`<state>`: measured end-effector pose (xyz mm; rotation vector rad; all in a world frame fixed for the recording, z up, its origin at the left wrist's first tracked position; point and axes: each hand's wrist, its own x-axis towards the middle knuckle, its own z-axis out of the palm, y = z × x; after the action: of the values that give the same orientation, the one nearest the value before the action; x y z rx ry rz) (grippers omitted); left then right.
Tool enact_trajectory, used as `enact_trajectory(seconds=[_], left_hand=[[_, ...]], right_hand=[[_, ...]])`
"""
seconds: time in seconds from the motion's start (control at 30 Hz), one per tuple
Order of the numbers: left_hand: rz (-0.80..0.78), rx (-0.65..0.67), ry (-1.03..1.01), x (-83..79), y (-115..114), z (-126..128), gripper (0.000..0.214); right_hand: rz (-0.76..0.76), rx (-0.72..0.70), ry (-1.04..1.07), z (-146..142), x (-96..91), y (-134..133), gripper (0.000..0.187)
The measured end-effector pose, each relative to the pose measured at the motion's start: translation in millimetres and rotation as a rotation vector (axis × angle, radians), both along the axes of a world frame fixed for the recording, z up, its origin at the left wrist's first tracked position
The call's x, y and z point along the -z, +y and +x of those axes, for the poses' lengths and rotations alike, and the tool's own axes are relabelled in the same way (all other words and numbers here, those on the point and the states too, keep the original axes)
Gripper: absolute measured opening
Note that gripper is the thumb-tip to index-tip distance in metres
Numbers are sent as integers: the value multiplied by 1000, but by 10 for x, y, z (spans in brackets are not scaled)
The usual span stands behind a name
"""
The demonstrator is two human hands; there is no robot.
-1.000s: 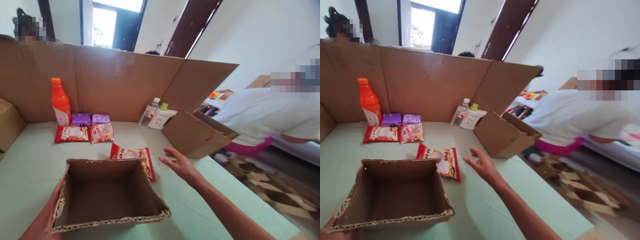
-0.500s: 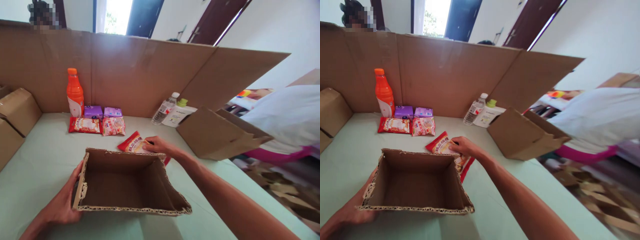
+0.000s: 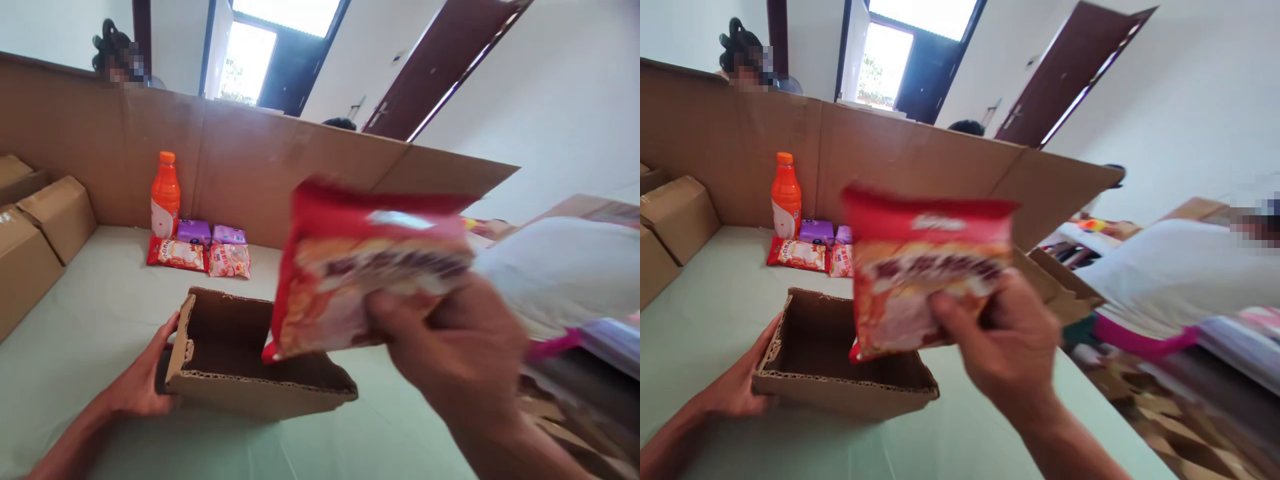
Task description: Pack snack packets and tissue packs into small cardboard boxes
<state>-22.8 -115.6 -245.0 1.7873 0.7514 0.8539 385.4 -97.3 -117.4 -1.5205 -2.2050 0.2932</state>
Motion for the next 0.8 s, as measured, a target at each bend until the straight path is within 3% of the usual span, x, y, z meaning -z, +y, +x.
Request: enact_trajectory(seconds=[0.23,0.4,0.53,0.6,0.67,0.8], left_hand=[[-8,3,-61,27,-18,31,114],[-17,4,-71,18,-26,25,113],[-6,11,-18,-47,-26,25,109],[9,19,-31,-74,-21,31,106],[23,26,-58,-78,-13,35,106],[126,-27,34,-27,-15,15,103]], right_hand=[[14,-336,-191,-820,-70,-174,18],[-161,-521,-352,-1270,-128,-71,22],[-314,-559,-464,-1536,-85,61,21],[-350,-564,-450,-1520,-126,75,20],[-289,-524,-320,-1369,-211,18,25],[3,-224,39,-820,-305,-338,23]])
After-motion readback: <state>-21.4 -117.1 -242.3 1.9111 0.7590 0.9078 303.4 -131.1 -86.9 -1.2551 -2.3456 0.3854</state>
